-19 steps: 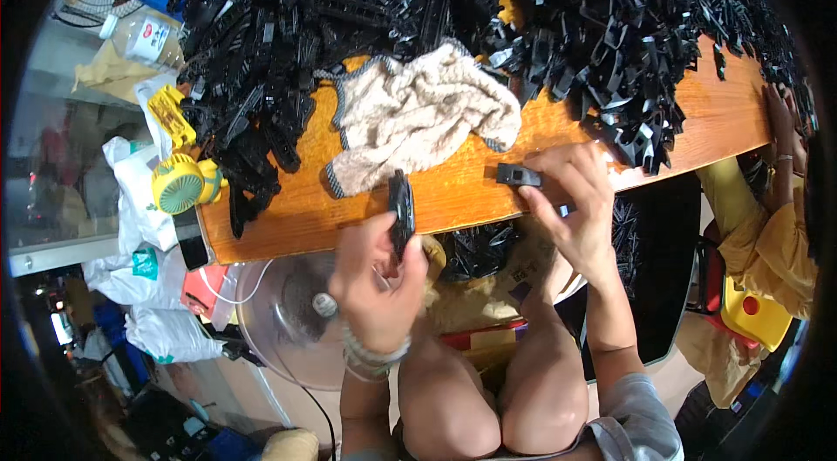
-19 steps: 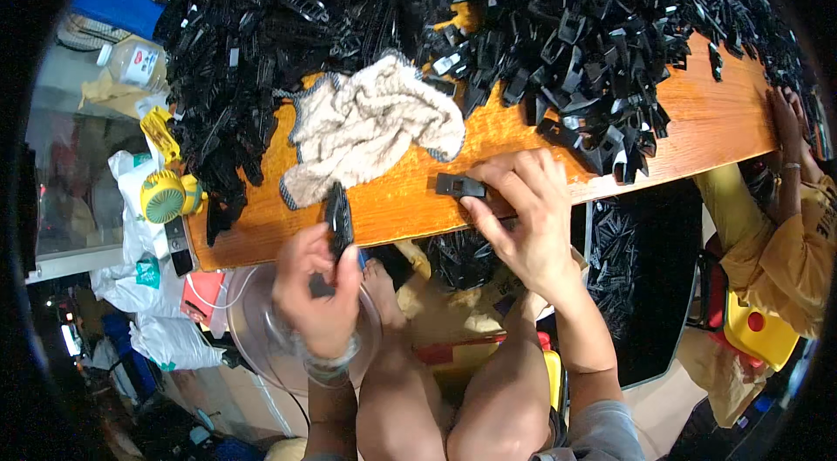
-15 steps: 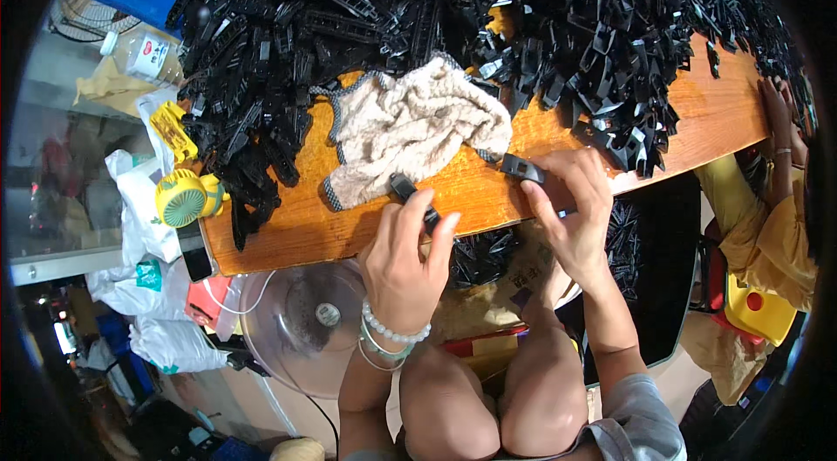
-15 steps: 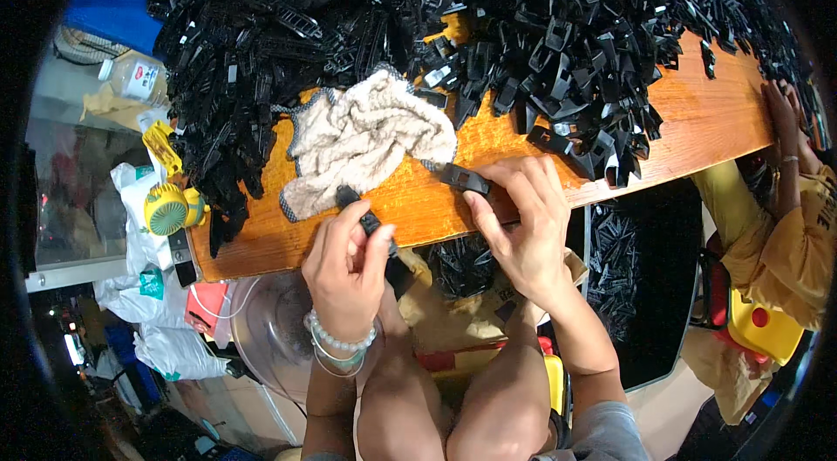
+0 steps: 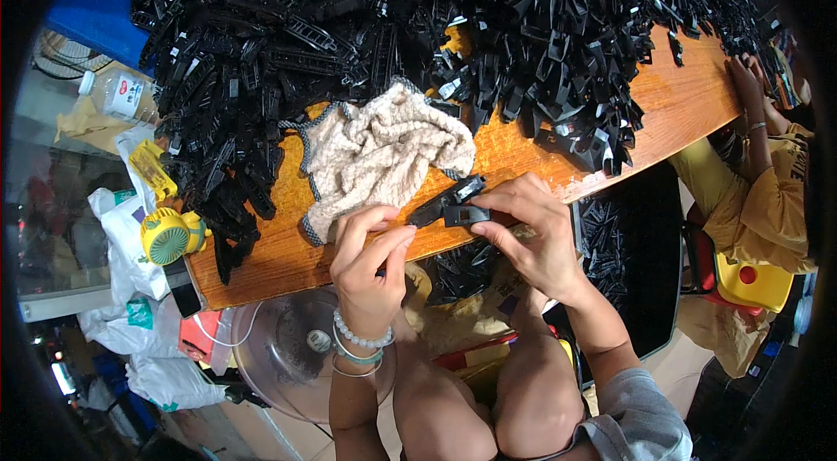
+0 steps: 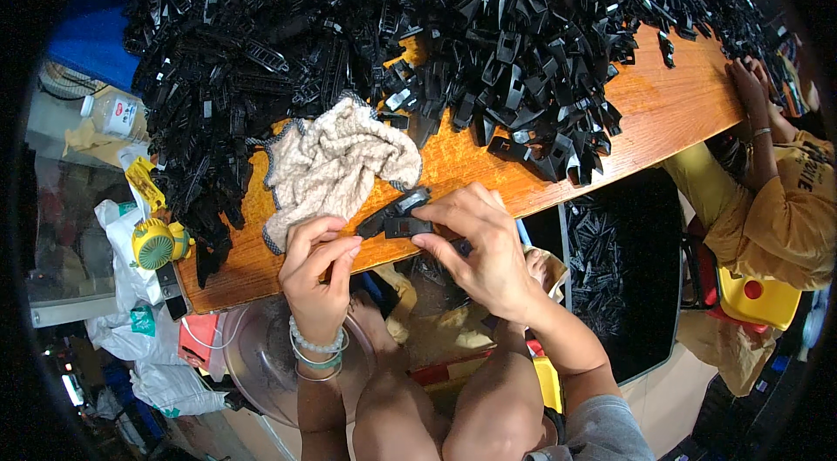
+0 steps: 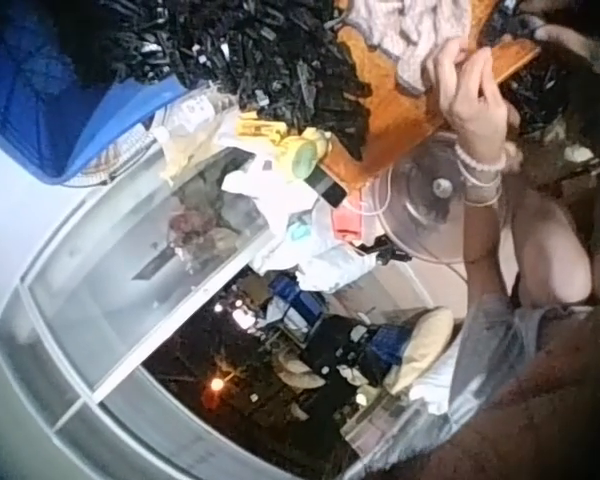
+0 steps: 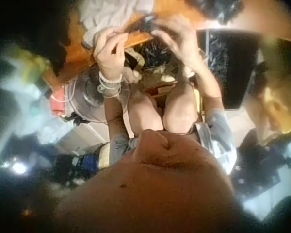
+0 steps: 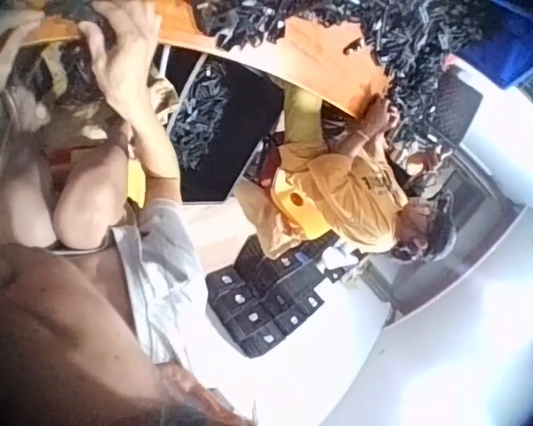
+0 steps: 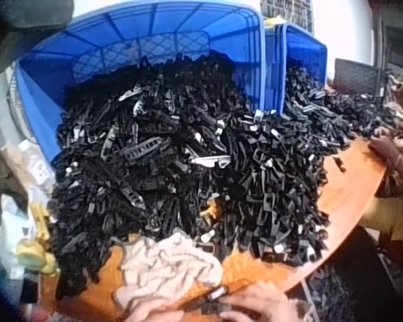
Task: The person assembles plastic components by picking up plastic parts from a table, fitting pieces together by hand, and dropping the assembled parts into a bowl below.
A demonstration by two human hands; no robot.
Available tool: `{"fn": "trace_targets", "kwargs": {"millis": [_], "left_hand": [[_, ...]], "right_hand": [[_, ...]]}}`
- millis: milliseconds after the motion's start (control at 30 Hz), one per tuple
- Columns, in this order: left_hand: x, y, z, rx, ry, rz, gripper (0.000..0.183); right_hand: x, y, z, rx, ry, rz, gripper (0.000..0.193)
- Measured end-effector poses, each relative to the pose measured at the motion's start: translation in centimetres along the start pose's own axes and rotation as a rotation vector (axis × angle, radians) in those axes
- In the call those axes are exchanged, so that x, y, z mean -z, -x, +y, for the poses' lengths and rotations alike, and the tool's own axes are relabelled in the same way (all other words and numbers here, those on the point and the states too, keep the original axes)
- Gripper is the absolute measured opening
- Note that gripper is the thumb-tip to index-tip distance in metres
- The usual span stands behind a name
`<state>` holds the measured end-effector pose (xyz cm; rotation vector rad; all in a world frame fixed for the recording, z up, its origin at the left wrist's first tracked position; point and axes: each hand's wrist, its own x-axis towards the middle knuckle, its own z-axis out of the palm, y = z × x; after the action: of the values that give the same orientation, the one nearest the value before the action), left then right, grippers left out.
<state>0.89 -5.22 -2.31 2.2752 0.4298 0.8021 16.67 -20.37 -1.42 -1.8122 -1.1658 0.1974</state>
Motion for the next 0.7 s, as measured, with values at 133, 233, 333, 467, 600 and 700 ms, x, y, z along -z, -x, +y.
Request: {"fn": "trace_targets", "kwargs": {"millis": [133,233,333,467,600,700], "left_hand": [[-0.5,-1.0,0.8,0.056,-0.007,0.051,0.03],[-1.3,-1.9,1.5,-0.012,-0.159,0.024,0.028],[-0.9,-2.3,1.5,0.028,-0.111,0.006,0.024],[-0.1,-2.2,0.8,0.004,-0.083,-0.046,0.026],[0.3,-2.3,0.4,-0.005,-0.068,-0.071,0.026],[0.4,-2.4,0.2,-0.002,-0.026,-0.095,0.027]], "right_hand": [[0.6,-0.8,0.4,-0.076,-0.127,0.022,0.025],[0.7,-1.3,0.5,-0.049,-0.104,0.034,0.025],[1.4,-1.3,0.9,-0.015,-0.037,0.013,0.025],[1.9,-1.3,1.5,-0.007,-0.067,-0.046,0.024],[1.7,-1.8,1.5,0.024,-0.07,-0.085,0.024],[1.8,-2.0,1.4,0.008,-0.101,-0.123,0.026]]}}
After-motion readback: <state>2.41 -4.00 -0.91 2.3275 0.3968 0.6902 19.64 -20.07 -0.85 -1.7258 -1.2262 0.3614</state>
